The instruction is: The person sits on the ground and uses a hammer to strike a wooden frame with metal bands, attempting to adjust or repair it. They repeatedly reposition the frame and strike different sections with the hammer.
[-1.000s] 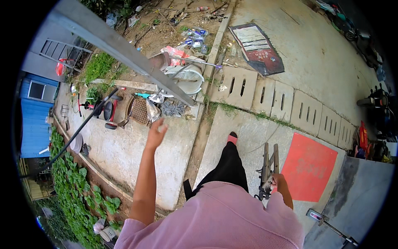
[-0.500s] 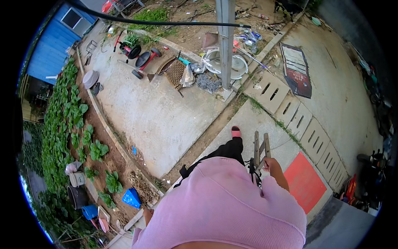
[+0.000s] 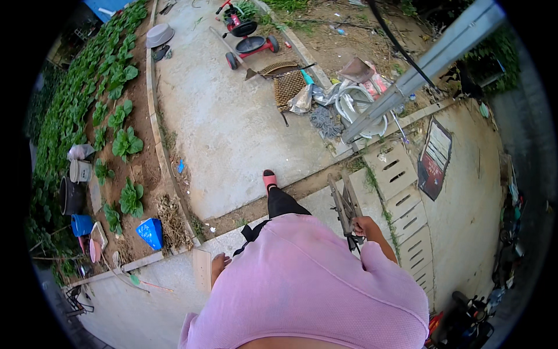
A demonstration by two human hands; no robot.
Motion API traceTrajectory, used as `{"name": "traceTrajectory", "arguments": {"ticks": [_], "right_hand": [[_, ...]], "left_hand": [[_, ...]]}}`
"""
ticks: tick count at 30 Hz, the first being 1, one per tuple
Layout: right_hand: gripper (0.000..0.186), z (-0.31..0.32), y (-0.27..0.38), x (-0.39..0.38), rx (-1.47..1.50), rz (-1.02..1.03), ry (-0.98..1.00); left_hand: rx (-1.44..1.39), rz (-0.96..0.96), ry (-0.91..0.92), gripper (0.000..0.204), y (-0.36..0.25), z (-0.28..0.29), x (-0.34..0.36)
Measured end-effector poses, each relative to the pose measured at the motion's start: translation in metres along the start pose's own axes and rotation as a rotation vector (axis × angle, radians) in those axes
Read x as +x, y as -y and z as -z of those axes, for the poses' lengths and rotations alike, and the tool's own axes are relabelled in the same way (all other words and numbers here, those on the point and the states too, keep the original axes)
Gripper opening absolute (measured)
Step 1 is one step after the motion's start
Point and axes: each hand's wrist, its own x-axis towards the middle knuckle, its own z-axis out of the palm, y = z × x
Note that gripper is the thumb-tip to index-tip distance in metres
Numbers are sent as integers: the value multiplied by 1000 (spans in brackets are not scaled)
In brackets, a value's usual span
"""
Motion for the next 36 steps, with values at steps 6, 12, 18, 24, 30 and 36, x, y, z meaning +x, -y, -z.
{"name": "traceTrajectory", "arguments": {"ticks": [6,12,18,24,30,36], "right_hand": [[24,-44,126,31,-148,-60,60],[25,-109,263,43,-217,-82,120],[20,-190,411,32,-260,40,61],[25,-259,494,31,-93,204,75],[22,-328,575,-8,9,208,-33],[28,-383,637,-1,36,15,129]], "left_hand": [[-250,-19,-188,40,-100,34,27],[-253,88,-185,40,-167,20,24],[-189,260,-119,31,-196,26,44],[-130,280,-125,23,-317,92,132],[-173,115,-242,18,-544,184,265],[-118,-419,-177,31,-837,217,350]]}}
